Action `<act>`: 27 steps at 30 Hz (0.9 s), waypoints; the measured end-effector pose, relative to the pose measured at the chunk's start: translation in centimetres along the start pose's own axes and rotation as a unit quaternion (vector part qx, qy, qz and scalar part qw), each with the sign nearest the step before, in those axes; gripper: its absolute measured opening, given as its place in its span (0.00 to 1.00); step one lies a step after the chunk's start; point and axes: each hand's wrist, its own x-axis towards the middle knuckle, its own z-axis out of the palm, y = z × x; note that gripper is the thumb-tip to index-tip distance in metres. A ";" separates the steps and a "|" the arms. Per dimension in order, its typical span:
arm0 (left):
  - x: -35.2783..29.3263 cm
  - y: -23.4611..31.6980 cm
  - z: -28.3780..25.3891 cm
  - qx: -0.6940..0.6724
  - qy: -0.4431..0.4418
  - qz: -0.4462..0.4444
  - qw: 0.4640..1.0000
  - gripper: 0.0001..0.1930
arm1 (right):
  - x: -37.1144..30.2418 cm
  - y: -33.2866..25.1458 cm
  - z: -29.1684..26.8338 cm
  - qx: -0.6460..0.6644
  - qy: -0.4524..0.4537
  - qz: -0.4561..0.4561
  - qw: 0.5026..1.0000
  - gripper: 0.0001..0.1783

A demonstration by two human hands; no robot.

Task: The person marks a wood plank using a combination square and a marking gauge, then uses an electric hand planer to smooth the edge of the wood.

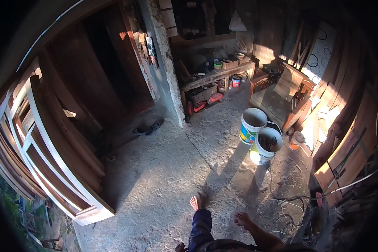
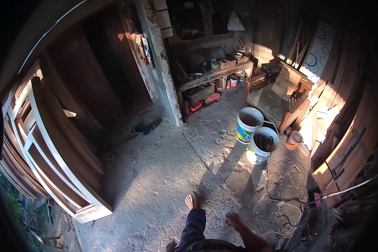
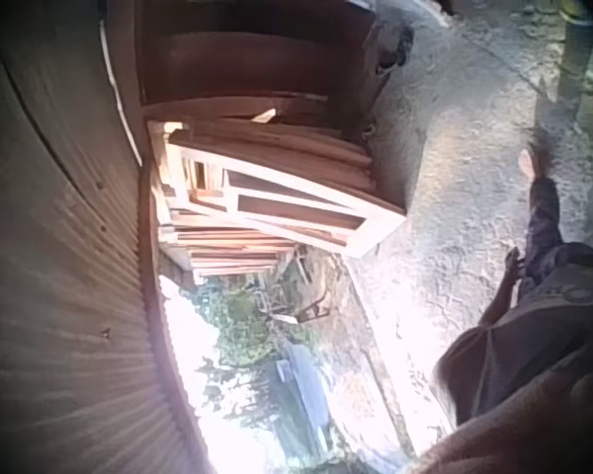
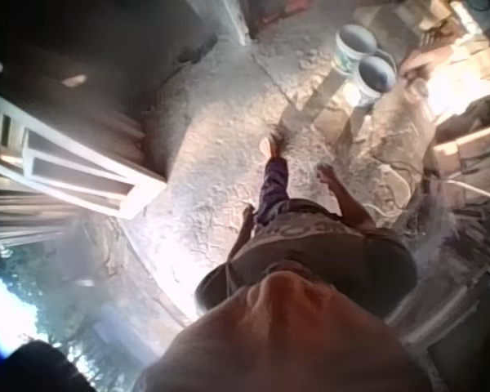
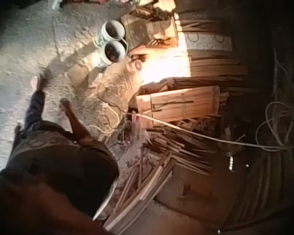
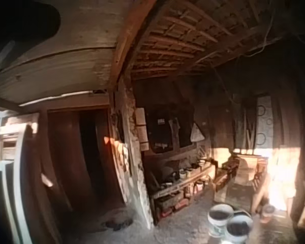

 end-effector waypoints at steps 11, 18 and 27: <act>13.1 39.6 17.7 0.249 0.050 -0.012 0.967 0.12 | 13.7 -16.2 -1.0 -0.284 -0.072 -0.152 0.944 0.27; 25.3 68.1 44.2 0.232 -0.044 0.185 0.954 0.18 | 25.4 -31.6 -3.4 -0.273 0.090 -0.092 0.953 0.19; 40.3 77.1 63.4 0.462 -0.016 0.200 0.864 0.05 | 42.6 -51.5 -11.9 -0.262 0.121 -0.008 0.957 0.21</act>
